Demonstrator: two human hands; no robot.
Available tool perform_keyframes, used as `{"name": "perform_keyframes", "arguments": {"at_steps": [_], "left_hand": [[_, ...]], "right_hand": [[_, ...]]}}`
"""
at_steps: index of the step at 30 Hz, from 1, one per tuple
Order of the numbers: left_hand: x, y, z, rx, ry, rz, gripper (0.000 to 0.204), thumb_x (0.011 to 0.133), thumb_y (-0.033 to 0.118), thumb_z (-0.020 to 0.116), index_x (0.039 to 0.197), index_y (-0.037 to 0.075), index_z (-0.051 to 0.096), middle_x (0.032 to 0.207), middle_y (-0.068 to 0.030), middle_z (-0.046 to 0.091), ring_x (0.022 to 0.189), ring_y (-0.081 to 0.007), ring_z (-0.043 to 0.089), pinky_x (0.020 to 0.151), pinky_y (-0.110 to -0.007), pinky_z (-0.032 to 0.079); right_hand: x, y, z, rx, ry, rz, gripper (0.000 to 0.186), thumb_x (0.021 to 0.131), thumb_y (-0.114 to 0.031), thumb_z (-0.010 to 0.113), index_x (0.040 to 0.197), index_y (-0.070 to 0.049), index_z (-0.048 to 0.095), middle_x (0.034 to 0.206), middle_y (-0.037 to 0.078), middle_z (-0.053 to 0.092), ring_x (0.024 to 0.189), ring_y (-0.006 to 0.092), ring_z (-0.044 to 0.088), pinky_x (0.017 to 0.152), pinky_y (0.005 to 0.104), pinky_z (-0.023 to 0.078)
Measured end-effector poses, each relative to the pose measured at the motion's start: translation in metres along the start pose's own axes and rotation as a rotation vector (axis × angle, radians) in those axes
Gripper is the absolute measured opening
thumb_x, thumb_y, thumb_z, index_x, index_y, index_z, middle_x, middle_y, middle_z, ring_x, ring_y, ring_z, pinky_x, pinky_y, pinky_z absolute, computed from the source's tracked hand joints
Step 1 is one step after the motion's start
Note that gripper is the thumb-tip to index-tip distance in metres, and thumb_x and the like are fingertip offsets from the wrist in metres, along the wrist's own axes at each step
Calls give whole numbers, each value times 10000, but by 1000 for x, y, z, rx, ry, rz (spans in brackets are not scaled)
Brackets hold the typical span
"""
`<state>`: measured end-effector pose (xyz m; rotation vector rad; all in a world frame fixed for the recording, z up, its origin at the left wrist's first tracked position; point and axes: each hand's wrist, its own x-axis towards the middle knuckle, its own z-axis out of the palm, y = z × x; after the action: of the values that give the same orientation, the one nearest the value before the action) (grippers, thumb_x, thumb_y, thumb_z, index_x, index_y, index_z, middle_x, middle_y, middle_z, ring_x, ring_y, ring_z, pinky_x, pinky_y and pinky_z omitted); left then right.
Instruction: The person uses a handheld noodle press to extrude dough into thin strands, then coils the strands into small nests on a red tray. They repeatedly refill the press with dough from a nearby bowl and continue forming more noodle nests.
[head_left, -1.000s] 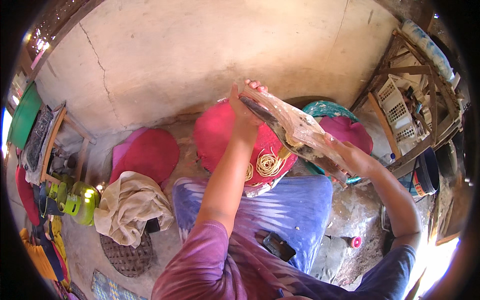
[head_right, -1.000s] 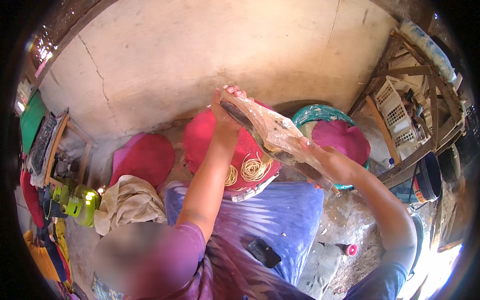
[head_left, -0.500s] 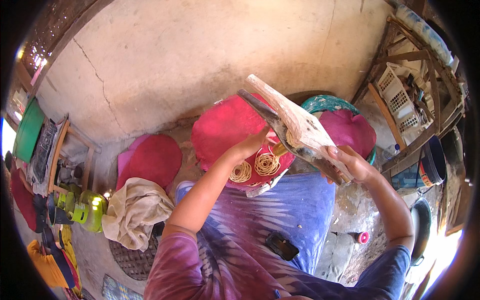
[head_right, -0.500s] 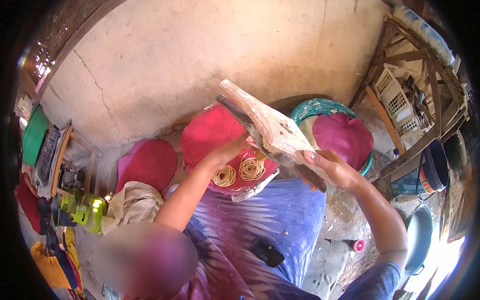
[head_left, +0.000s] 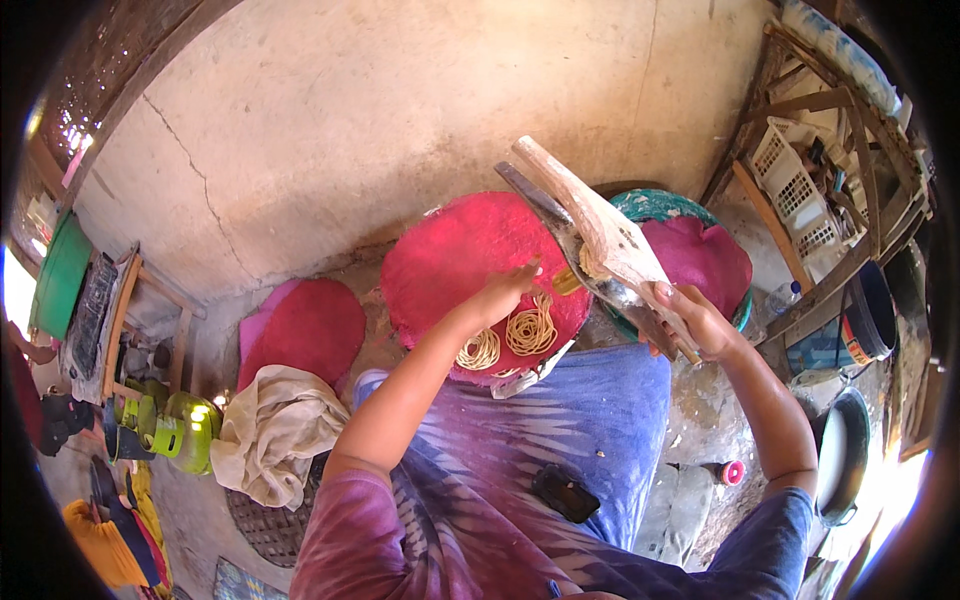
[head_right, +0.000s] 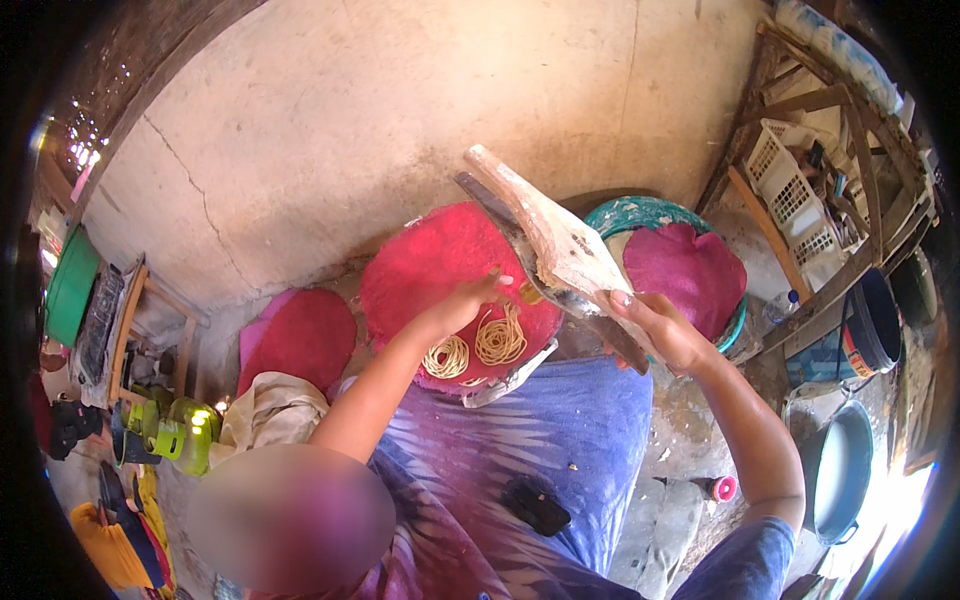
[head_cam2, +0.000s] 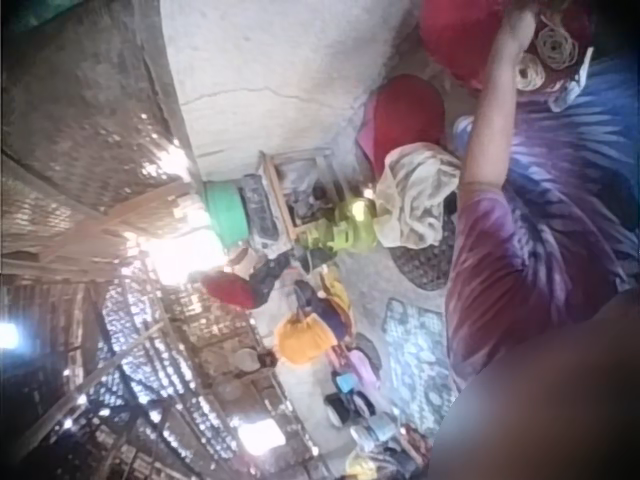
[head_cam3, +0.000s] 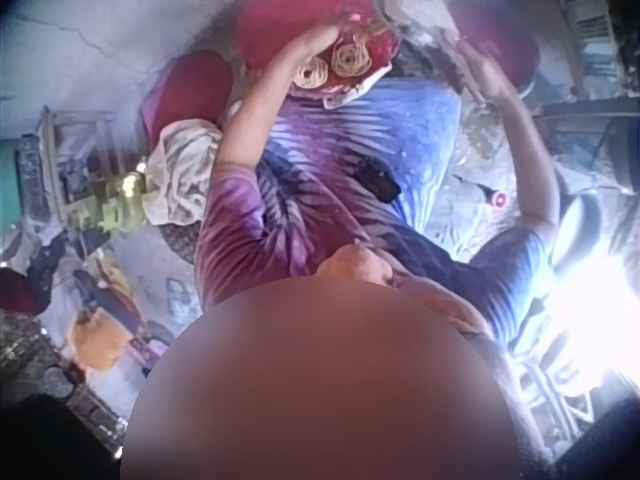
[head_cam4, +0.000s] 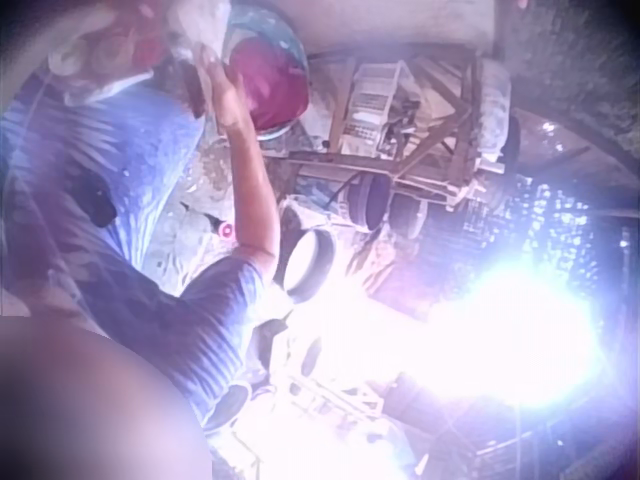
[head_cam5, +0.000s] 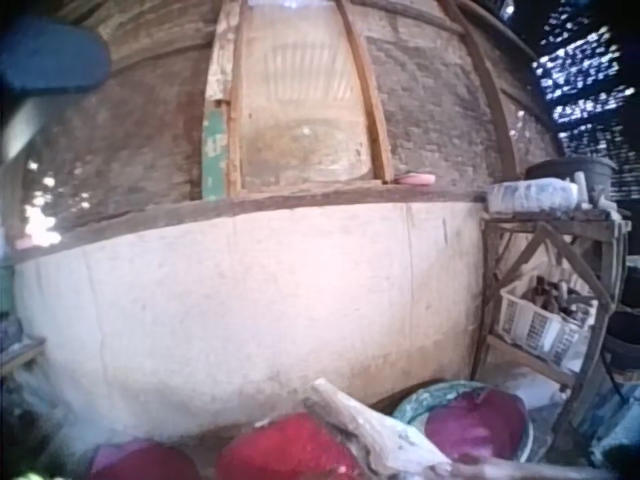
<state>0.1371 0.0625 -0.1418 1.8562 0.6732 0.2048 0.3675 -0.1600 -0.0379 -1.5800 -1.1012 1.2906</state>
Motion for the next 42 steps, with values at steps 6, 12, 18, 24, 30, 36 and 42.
{"name": "perform_keyframes", "arguments": {"at_steps": [6, 12, 18, 24, 30, 36, 42], "left_hand": [[-27, -28, 13, 281, 230, 268, 634, 1041, 552, 238, 1425, 110, 480, 1196, -99, 631, 1168, -316, 555, 1064, -427, 338], [-67, -25, 31, 780, 405, 392, 480, 1014, 504, 391, 1285, 202, 647, 1576, -34, 322, 1227, -338, 413, 1021, -493, 337], [-88, 4, 23, 1110, 464, 393, 317, 924, 317, 572, 1197, 211, 693, 1559, -54, 343, 1231, -379, 406, 1036, -499, 333], [-62, 7, -3, 935, 425, 295, 399, 789, 2, 636, 1074, 262, 738, 1561, -21, 333, 1285, -411, 368, 1070, -496, 318], [-50, -1, 3, 970, 354, 277, 414, 780, -10, 630, 1075, 263, 734, 1570, -18, 318, 1288, -424, 362, 1076, -514, 308], [-52, 5, 5, 904, 380, 309, 382, 794, 5, 637, 1054, 268, 731, 1569, -10, 328, 1290, -414, 364, 1084, -514, 298], [-52, 9, 11, 880, 330, 325, 385, 790, 2, 632, 1043, 261, 762, 1555, -22, 356, 1253, -416, 400, 1076, -496, 310]], "right_hand": [[-18, 37, 0, 97, 66, -123, 758, 912, -672, 481, 1066, 57, 620, 818, 140, 666, 674, 209, 668, 565, 316, 527], [-41, 103, 16, 181, 168, -275, 869, 863, -744, 475, 1187, 61, 533, 902, 211, 670, 716, 275, 678, 636, 369, 548], [-41, 169, 48, 355, 243, -358, 942, 853, -776, 440, 1370, 11, 434, 952, 195, 654, 793, 279, 664, 716, 389, 537], [-31, 198, 69, 588, 287, -411, 901, 900, -762, 339, 1437, -41, 401, 975, 195, 646, 836, 295, 651, 770, 432, 525], [-30, 201, 67, 708, 334, -454, 895, 912, -766, 301, 1425, -41, 410, 962, 200, 648, 815, 303, 655, 759, 445, 528], [-29, 201, 68, 737, 362, -453, 897, 900, -782, 304, 1411, -54, 417, 947, 188, 647, 799, 301, 660, 767, 437, 524], [-29, 201, 68, 712, 346, -440, 911, 888, -790, 331, 1425, -57, 403, 943, 189, 648, 806, 294, 665, 770, 427, 528]]}}
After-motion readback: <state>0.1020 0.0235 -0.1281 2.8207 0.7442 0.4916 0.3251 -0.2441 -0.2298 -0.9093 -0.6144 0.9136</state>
